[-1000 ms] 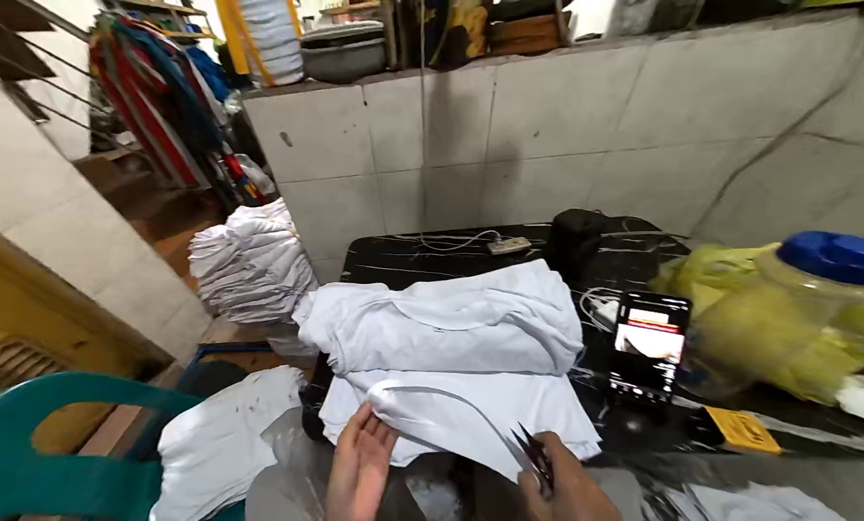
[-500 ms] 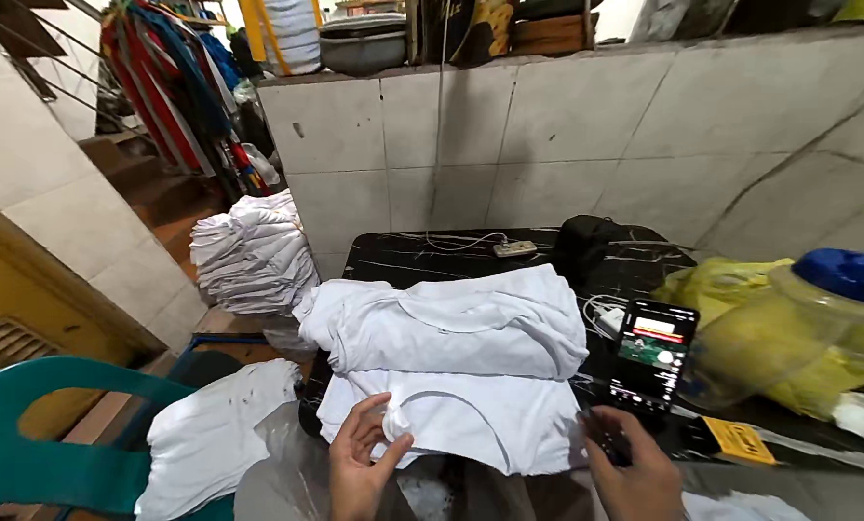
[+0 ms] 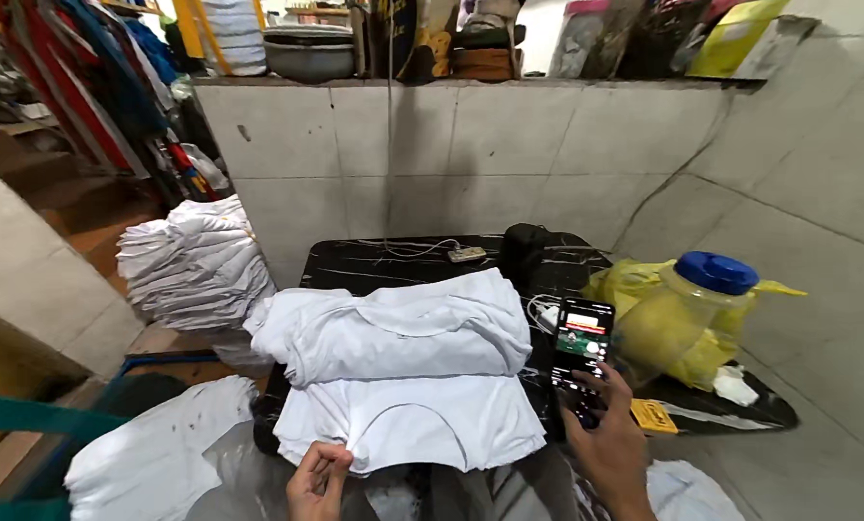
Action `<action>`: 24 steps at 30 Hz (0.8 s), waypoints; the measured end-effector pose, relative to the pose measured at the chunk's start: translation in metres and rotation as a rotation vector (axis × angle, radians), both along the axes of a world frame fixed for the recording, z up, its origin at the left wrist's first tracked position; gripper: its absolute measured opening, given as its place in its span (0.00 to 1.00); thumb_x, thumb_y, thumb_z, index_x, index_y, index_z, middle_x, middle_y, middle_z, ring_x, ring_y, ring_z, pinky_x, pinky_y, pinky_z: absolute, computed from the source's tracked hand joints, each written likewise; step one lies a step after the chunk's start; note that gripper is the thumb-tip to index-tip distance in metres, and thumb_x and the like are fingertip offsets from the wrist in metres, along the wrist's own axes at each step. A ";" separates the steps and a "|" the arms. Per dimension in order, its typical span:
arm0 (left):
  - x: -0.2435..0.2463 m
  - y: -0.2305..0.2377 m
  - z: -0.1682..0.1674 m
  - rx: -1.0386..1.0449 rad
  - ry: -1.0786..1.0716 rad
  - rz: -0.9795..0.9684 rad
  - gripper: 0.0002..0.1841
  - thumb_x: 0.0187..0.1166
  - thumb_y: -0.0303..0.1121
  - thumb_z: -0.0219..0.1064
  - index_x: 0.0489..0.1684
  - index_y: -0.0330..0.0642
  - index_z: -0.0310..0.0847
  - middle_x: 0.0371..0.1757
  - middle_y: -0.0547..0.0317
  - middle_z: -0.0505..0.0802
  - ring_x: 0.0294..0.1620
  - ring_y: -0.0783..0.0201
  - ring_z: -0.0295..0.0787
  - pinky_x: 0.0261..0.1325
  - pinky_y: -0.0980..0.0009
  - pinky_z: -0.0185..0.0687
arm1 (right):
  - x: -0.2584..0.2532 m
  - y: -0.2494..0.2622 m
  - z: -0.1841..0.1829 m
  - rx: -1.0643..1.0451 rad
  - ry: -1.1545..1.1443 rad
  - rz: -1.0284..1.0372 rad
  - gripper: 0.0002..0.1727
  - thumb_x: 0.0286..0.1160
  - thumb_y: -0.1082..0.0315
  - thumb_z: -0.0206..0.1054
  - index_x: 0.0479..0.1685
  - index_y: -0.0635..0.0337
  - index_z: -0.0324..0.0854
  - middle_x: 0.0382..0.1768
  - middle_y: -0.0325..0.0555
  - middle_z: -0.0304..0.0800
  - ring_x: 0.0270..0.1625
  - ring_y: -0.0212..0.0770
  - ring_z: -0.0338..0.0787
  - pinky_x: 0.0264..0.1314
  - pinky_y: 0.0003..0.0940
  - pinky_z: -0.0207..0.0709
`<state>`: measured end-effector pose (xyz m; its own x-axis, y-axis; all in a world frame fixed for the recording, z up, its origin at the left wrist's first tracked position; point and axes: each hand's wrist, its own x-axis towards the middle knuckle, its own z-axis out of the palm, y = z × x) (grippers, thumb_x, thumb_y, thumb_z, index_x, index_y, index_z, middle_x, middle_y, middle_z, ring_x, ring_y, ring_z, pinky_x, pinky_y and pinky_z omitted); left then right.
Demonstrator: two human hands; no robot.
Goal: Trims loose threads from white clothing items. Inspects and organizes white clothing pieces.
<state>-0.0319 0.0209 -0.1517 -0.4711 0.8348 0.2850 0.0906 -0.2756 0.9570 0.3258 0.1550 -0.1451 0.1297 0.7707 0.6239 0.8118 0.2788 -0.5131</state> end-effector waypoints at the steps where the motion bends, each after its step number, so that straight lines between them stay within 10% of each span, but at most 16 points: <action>1: 0.000 0.000 -0.001 0.011 -0.017 -0.019 0.05 0.76 0.18 0.66 0.38 0.38 0.83 0.37 0.71 0.94 0.40 0.78 0.92 0.49 0.77 0.91 | -0.002 0.000 0.002 0.011 -0.002 0.000 0.43 0.62 0.65 0.71 0.85 0.66 0.63 0.68 0.61 0.87 0.54 0.66 0.93 0.43 0.69 0.85; 5: -0.008 0.001 -0.014 0.084 -0.053 -0.106 0.03 0.79 0.30 0.70 0.36 0.44 0.85 0.42 0.69 0.94 0.45 0.76 0.91 0.51 0.76 0.90 | -0.024 -0.009 0.014 0.061 0.043 0.082 0.38 0.68 0.67 0.70 0.81 0.73 0.66 0.72 0.70 0.81 0.65 0.66 0.89 0.55 0.61 0.86; 9: -0.015 0.000 -0.018 0.060 -0.123 -0.125 0.04 0.80 0.31 0.69 0.35 0.44 0.85 0.43 0.66 0.94 0.46 0.74 0.92 0.51 0.75 0.90 | -0.082 -0.044 0.032 -0.069 0.108 0.375 0.19 0.73 0.69 0.70 0.57 0.74 0.83 0.40 0.58 0.93 0.36 0.45 0.93 0.38 0.42 0.88; 14: -0.013 0.000 -0.014 0.057 -0.177 -0.110 0.05 0.83 0.26 0.63 0.37 0.40 0.82 0.41 0.62 0.95 0.42 0.71 0.93 0.49 0.73 0.91 | -0.158 -0.077 0.030 -0.318 0.021 0.769 0.23 0.78 0.50 0.72 0.56 0.62 0.90 0.38 0.49 0.95 0.34 0.43 0.93 0.37 0.46 0.88; 24: -0.008 -0.003 -0.009 0.060 -0.082 -0.092 0.05 0.85 0.28 0.63 0.38 0.39 0.80 0.44 0.58 0.95 0.44 0.70 0.94 0.50 0.73 0.91 | -0.215 -0.098 0.012 -0.145 -0.160 0.590 0.20 0.88 0.54 0.58 0.44 0.60 0.89 0.26 0.45 0.90 0.22 0.43 0.91 0.19 0.41 0.83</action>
